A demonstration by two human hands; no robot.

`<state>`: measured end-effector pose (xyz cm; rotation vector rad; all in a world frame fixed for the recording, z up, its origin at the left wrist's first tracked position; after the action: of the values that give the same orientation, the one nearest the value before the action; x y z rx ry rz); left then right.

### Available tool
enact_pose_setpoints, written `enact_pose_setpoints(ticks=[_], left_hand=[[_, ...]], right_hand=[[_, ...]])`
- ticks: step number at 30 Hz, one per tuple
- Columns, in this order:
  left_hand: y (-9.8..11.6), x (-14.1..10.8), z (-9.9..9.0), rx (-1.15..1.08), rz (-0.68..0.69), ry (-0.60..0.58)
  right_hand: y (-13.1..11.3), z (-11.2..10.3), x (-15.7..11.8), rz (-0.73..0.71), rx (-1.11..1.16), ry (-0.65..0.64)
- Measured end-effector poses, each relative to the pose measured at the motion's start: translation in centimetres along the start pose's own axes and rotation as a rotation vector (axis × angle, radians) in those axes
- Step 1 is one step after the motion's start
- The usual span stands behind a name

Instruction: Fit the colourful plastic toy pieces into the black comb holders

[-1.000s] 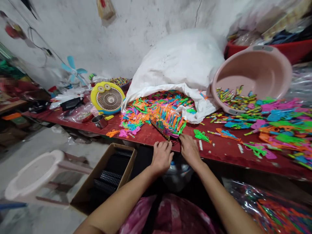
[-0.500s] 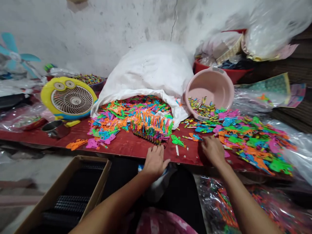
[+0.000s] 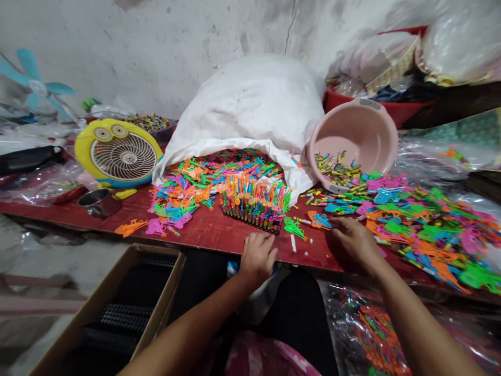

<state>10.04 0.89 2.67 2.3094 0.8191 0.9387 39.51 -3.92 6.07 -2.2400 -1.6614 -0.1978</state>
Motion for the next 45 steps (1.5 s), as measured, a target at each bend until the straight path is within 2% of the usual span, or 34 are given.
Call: enact_pose_setpoints(ticks=[3,5,8,10,13,17,20,22,25,28,30,32,33,36,37,38,40,42,45], left_hand=[[0.4,0.2,-0.1,-0.064,0.015,0.045],[1.0,0.4,-0.1,-0.093,0.042,0.067],[2.1,0.6,-0.3,-0.132,0.075,0.118],[2.8,0.6,-0.6,-0.15,0.081,0.147],[3.5,0.5,-0.5,-0.134,0.068,0.115],[3.3,0.0,0.4,-0.036,0.037,-0.018],[2.7,-0.1,0.4,0.002,-0.002,-0.029],[2.6,0.0,0.2,0.004,-0.024,-0.016],[2.9,0.1,0.3,0.019,0.0,-0.033],[3.0,-0.2,0.6,0.032,0.039,-0.053],[2.7,-0.5,0.2,0.021,0.058,-0.042],[1.6,-0.6,-1.3,-0.022,0.042,0.056],[0.6,-0.6,-2.5,-0.055,0.009,0.158],[-3.7,-0.6,-7.3,-0.156,-0.143,0.585],[-5.2,-0.6,-8.6,-0.173,-0.177,0.699],[-6.7,-0.1,-9.4,-0.188,-0.207,0.745],[-9.6,1.2,-10.2,-0.232,-0.266,0.732],[-11.8,2.7,-9.8,-0.341,-0.291,0.609],[-13.2,3.7,-8.8,-0.464,-0.269,0.474]], right_hand=[[0.3,-0.3,-0.4,0.138,0.26,-0.004],[-0.4,-1.4,-0.9,0.208,0.359,0.007],[-2.7,-4.2,-2.0,0.255,0.451,0.024],[-4.6,-5.5,-3.1,0.274,0.553,-0.024],[-7.1,-6.2,-5.1,0.331,0.706,-0.109],[-9.1,-5.3,-7.1,0.413,0.827,-0.141],[-10.6,-4.3,-7.8,0.391,0.965,-0.062],[-12.1,-3.0,-8.2,0.343,1.038,-0.06],[-14.7,0.0,-8.9,0.26,0.965,-0.157],[-15.9,1.6,-9.1,0.228,0.889,-0.058],[-15.7,2.2,-8.8,0.268,0.898,-0.031],[-14.8,2.6,-8.3,0.358,0.942,-0.009],[-14.1,2.6,-8.0,0.418,0.953,0.018],[-12.3,2.9,-6.8,0.542,0.896,0.085],[-12.0,3.2,-6.4,0.557,0.87,0.093],[-11.9,3.5,-5.9,0.559,0.855,0.095],[-12.0,4.3,-5.2,0.542,0.846,0.088],[-12.3,5.1,-4.7,0.523,0.824,0.068],[-13.0,5.8,-4.2,0.491,0.823,0.032]])
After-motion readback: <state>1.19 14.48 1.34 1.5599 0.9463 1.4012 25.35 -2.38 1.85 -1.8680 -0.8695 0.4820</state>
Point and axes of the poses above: each hand's wrist, its own x-axis towards the middle knuckle, its own z-axis out of the palm, y = z × x, the point moved 7 cm from there along x, towards the middle knuckle, and after that the axes turned 15 degrees about -x, right-handed, at the moved point
